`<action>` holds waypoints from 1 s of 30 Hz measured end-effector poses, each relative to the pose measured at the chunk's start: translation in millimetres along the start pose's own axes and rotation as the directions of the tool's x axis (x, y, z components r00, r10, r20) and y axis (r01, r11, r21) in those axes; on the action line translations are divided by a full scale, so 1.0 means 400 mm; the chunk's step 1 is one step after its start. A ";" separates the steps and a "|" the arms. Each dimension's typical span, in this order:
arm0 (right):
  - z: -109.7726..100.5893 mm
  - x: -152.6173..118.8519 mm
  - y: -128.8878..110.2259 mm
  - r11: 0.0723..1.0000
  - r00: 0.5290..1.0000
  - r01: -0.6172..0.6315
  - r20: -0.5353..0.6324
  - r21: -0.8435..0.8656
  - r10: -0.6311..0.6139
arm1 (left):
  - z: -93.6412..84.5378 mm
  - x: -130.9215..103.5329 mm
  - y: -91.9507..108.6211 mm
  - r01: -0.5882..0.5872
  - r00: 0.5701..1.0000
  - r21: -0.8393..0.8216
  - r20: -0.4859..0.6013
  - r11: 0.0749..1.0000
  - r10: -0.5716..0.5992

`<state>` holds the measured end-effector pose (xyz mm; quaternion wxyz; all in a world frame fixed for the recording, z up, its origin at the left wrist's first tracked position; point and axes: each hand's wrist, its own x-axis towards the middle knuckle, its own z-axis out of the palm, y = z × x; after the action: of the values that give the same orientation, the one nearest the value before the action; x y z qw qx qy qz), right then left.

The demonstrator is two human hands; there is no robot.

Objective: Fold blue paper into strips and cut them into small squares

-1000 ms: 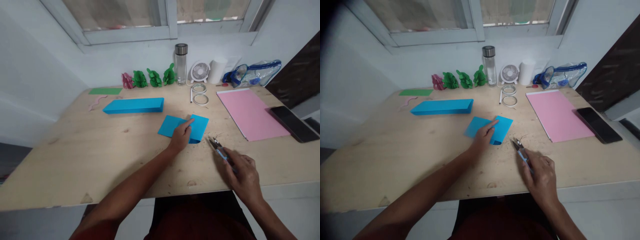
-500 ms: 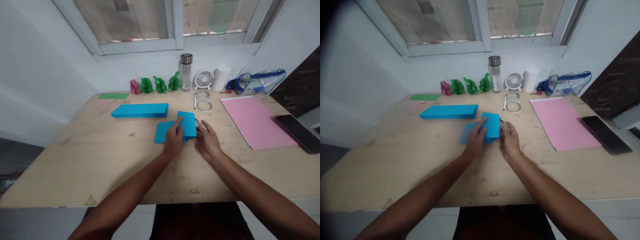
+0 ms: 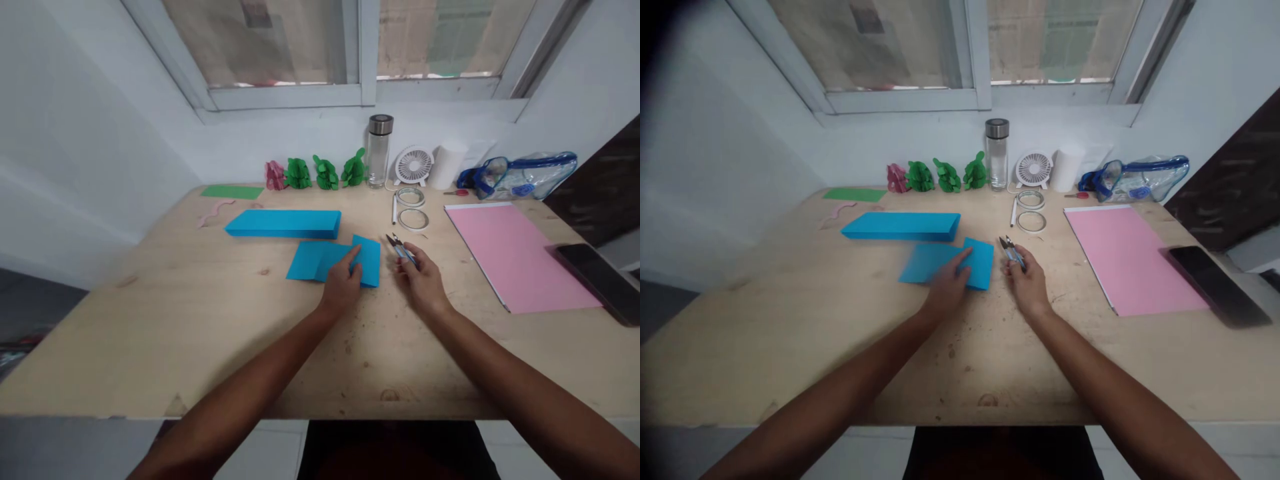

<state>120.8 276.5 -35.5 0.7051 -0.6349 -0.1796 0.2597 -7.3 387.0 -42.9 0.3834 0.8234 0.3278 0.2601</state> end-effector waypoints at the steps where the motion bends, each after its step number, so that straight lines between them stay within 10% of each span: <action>1: -0.015 -0.006 -0.006 0.998 1.000 0.028 0.004 -0.055 -0.027 | 0.005 0.002 0.000 -0.009 1.000 0.008 0.006 1.000 0.009; 12: -0.080 -0.075 0.006 0.815 0.958 0.281 0.196 -0.507 -0.209 | 0.004 0.023 -0.012 -0.041 0.999 0.054 -0.009 0.998 0.041; 30: -0.106 -0.142 0.020 0.697 0.862 0.496 0.393 -0.518 -0.322 | 0.044 0.060 -0.007 0.075 0.990 -0.006 -0.116 0.997 -0.075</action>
<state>98.8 209.2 -44.6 0.4737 -0.7267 -0.4856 0.1082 19.2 398.1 -51.0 0.3738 0.7936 0.3799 0.2934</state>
